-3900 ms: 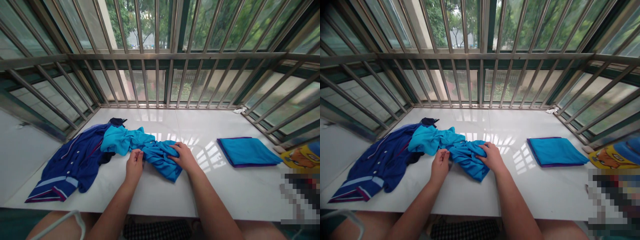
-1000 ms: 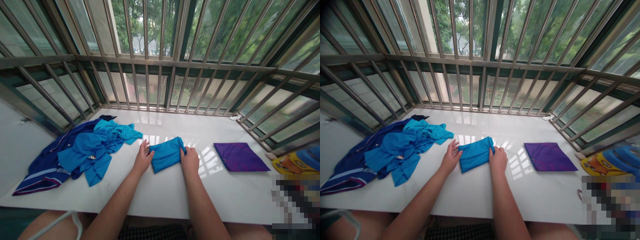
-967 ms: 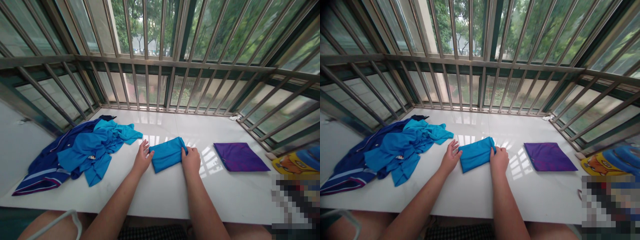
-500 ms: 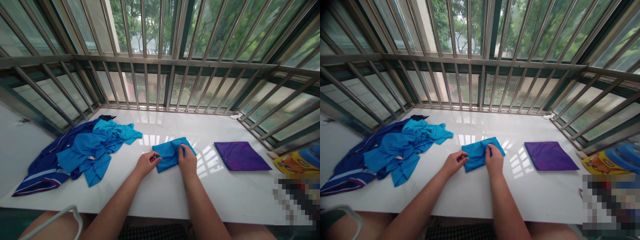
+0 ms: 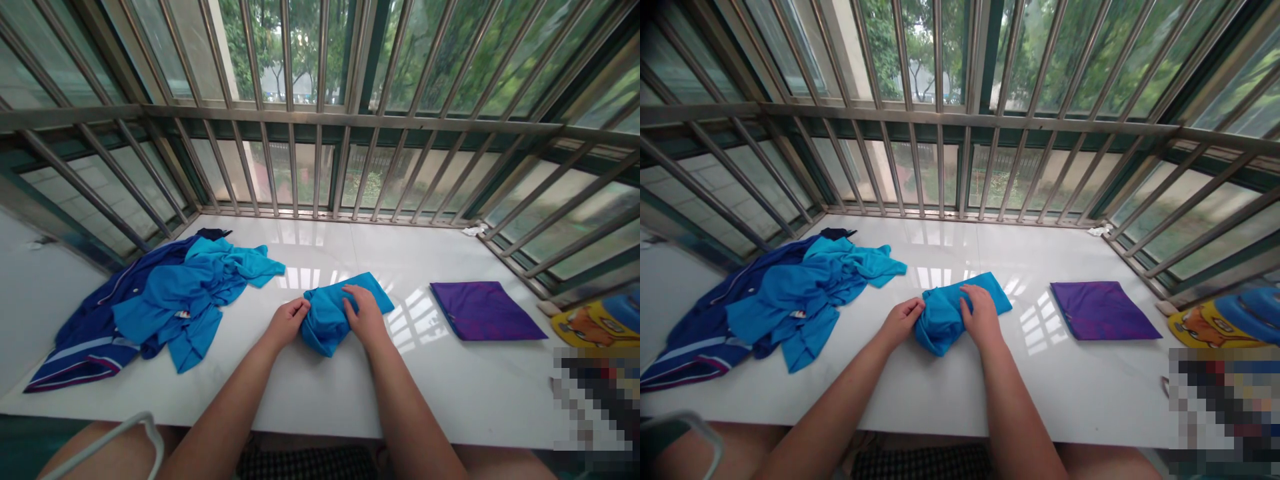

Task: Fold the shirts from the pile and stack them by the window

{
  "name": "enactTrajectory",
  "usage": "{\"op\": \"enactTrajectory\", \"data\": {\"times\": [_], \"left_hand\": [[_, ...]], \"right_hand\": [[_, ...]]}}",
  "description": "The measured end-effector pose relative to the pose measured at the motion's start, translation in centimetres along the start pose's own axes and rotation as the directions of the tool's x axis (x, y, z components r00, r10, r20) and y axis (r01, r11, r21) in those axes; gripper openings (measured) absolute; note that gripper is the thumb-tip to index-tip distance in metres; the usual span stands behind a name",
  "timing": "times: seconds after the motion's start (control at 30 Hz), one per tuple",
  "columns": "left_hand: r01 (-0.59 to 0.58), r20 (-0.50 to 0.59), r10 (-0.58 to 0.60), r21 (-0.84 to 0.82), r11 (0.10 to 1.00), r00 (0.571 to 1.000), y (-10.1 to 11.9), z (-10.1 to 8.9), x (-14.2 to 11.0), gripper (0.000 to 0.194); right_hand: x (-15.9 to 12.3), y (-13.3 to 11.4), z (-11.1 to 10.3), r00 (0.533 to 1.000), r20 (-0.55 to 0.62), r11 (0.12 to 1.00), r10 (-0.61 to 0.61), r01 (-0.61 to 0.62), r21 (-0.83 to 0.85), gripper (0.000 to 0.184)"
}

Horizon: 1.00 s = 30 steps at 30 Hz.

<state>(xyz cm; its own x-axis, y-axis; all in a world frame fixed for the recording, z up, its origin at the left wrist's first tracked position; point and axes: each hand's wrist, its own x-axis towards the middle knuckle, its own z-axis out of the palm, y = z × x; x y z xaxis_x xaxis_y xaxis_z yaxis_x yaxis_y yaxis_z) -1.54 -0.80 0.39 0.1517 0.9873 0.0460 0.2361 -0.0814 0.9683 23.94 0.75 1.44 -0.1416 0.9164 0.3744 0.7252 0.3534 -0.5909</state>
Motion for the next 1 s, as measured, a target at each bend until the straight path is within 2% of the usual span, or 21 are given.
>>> {"op": "enactTrajectory", "data": {"times": [0.03,0.1,0.17,0.23,0.27,0.33,0.4,0.53,0.6,0.67,0.77,0.83,0.9,0.93,1.0], "left_hand": [[0.036,-0.013,-0.037,-0.071,0.997,0.999,-0.3,-0.4,0.1,0.050],[0.127,-0.104,-0.152,-0.215,0.968,0.983,-0.9,-2.0,0.5,0.050],[0.192,-0.285,-0.273,-0.281,0.940,0.919,-1.5,-4.7,0.9,0.049],[0.242,-0.495,-0.303,-0.184,0.953,0.815,-2.1,-8.0,1.0,0.046],[0.275,-0.579,-0.264,-0.072,0.959,0.771,-2.5,-9.6,1.0,0.043],[0.324,-0.675,-0.138,0.157,0.933,0.724,-3.1,-11.8,0.5,0.042],[0.306,-0.670,-0.015,0.319,0.897,0.742,-3.6,-12.4,-0.1,0.046],[0.103,-0.471,0.186,0.523,0.846,0.863,-3.9,-10.9,-0.6,0.057],[0.052,-0.413,0.235,0.575,0.817,0.880,-3.8,-10.5,-0.5,0.056],[0.045,-0.411,0.231,0.561,0.826,0.882,-3.6,-10.6,-0.3,0.050],[0.034,-0.470,0.175,0.402,0.915,0.865,-3.3,-11.3,-0.5,0.037],[0.020,-0.550,0.097,0.202,0.979,0.829,-2.9,-11.8,-1.2,0.032],[-0.016,-0.603,-0.009,-0.036,0.999,0.797,-2.3,-12.3,-2.6,0.027],[-0.035,-0.596,-0.056,-0.139,0.990,0.801,-2.0,-12.6,-3.6,0.025],[-0.030,-0.496,-0.103,-0.252,0.967,0.862,-1.3,-13.6,-6.1,0.021]], "right_hand": [[0.0,0.2,0.2,0.997,0.082,0.996,0.009,-0.002,-0.090,0.046],[-0.1,0.1,0.5,0.977,0.176,0.959,0.122,-0.070,-0.275,0.053],[-0.4,-0.2,0.6,0.948,0.130,0.876,0.290,-0.208,-0.435,0.057],[-0.6,-0.6,0.1,0.909,0.042,0.785,0.414,-0.333,-0.523,0.058],[-0.6,-0.7,-0.2,0.891,0.015,0.750,0.453,-0.372,-0.547,0.056],[-0.3,-0.7,-1.0,0.874,0.002,0.717,0.486,-0.398,-0.572,0.049],[0.3,-0.5,-1.9,0.891,0.008,0.730,0.453,-0.366,-0.578,0.042],[2.2,0.1,-3.0,0.956,0.133,0.811,0.262,-0.143,-0.567,0.039],[3.2,0.2,-3.3,0.954,0.219,0.819,0.203,-0.043,-0.573,0.029],[3.8,0.1,-3.7,0.959,0.244,0.825,0.147,0.018,-0.565,0.024],[3.1,-0.2,-4.5,0.982,0.186,0.895,-0.027,0.107,-0.433,0.024],[1.3,-0.4,-5.4,0.977,0.136,0.938,-0.164,0.198,-0.286,0.025],[-1.5,-0.6,-6.6,0.958,0.116,0.945,-0.261,0.278,-0.173,0.024],[-3.2,-0.7,-7.3,0.949,0.126,0.942,-0.288,0.304,-0.140,0.023],[-6.8,-0.9,-8.7,0.928,0.199,0.935,-0.314,0.339,-0.104,0.021]]}}
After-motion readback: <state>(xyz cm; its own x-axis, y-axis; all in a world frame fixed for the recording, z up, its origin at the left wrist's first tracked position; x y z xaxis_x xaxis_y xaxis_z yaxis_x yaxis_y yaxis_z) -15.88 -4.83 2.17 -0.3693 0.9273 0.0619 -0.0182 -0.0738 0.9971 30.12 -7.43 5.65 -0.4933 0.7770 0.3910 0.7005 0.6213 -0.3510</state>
